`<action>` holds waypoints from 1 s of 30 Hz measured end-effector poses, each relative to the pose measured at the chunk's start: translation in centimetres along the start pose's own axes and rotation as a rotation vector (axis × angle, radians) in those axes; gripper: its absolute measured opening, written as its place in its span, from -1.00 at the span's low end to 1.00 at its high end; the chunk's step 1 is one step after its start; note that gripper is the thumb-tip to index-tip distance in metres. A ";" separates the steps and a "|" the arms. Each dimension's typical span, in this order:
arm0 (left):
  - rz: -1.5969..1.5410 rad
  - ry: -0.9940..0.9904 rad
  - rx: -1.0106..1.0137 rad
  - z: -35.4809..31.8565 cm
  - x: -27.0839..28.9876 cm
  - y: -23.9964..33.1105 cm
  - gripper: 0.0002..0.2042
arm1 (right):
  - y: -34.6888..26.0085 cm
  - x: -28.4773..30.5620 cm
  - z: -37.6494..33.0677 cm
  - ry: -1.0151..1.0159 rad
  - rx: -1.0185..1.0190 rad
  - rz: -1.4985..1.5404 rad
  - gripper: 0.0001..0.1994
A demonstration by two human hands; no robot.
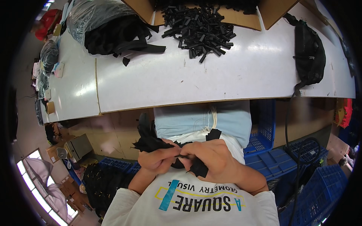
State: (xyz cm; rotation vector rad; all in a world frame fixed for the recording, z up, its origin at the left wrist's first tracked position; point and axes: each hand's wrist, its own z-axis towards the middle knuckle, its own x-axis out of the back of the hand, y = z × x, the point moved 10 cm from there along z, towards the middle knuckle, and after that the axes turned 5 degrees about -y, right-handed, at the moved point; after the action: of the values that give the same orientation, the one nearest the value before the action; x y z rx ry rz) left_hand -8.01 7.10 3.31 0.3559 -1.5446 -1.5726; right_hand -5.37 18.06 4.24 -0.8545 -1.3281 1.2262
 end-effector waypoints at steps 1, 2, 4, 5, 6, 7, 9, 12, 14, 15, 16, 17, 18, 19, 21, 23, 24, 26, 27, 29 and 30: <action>0.002 0.000 -0.001 0.1 0.0 0.0 -0.73 | 0.1 0.1 0.0 0.011 -0.005 0.012 -0.77; -0.008 0.011 -0.013 0.1 0.1 0.0 -0.74 | 0.3 0.1 -0.1 0.021 -0.011 0.023 -0.77; -0.027 0.037 -0.037 -0.1 0.2 -0.2 -0.75 | 0.3 0.2 0.0 0.031 0.015 0.029 -0.76; -0.048 0.048 -0.036 -0.2 0.2 -0.5 -0.76 | 0.2 0.4 0.1 0.031 0.047 0.023 -0.75; -0.069 0.059 -0.036 -0.4 0.2 -0.6 -0.77 | 0.0 0.5 0.3 0.031 0.079 0.017 -0.74; -0.090 0.070 -0.034 -0.5 0.2 -0.8 -0.78 | -0.4 0.7 0.3 0.046 0.156 -0.025 -0.73; -0.139 0.064 -0.093 -0.1 0.4 -0.5 -0.80 | -1.3 0.9 0.2 0.077 0.309 -0.110 -0.71; -0.164 0.055 -0.135 -0.1 0.4 -0.3 -0.83 | -0.6 0.9 -0.2 0.116 0.251 -0.069 -0.70; -0.197 0.060 -0.095 -0.4 0.4 -0.5 -0.83 | -0.7 0.7 -0.2 0.094 0.239 -0.048 -0.72; -0.233 0.065 -0.051 -0.7 0.4 -0.8 -0.83 | -0.7 0.7 -0.1 0.083 0.234 -0.038 -0.73; -0.269 0.069 -0.008 -0.8 0.3 -1.1 -0.83 | -0.9 0.7 -0.1 0.091 0.247 -0.042 -0.74; -0.245 0.055 -0.014 -0.7 0.3 -0.9 -0.81 | -1.2 0.7 -0.1 0.100 0.260 -0.046 -0.75; -0.221 0.040 -0.021 -0.6 0.4 -0.7 -0.80 | -1.3 0.7 -0.1 0.109 0.273 -0.050 -0.76; -0.198 0.026 -0.026 -0.5 0.4 -0.4 -0.78 | -1.2 0.6 -0.1 0.101 0.270 -0.044 -0.76; -0.182 0.016 -0.020 -0.5 0.3 -0.3 -0.74 | -1.0 0.5 -0.2 0.085 0.265 -0.032 -0.77; -0.172 0.016 -0.017 -0.6 0.2 -0.2 -0.70 | -0.7 0.4 -0.2 0.070 0.213 -0.032 -0.81; -0.169 0.019 -0.018 -0.5 0.2 -0.1 -0.68 | -0.5 0.4 -0.2 0.063 0.188 -0.032 -0.82; -0.149 0.017 0.010 -0.7 0.0 -0.4 -0.70 | -0.5 0.3 -0.2 0.030 0.170 -0.037 -0.76; -0.134 0.010 0.038 -1.0 -0.3 -0.7 -0.73 | -0.5 0.2 -0.2 0.014 0.161 -0.040 -0.73; -0.102 -0.020 0.065 -1.3 -0.7 -1.1 -0.74 | -0.4 0.2 -0.2 -0.003 0.125 -0.058 -0.72; -0.086 -0.043 0.061 -1.5 -0.9 -1.1 -0.73 | -0.4 0.1 -0.2 -0.011 0.107 -0.066 -0.71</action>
State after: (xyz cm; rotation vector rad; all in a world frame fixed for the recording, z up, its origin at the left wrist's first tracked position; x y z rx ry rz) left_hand -6.85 6.60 1.70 0.4305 -1.6327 -1.6110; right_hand -5.11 18.12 4.63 -0.7236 -1.2783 1.2399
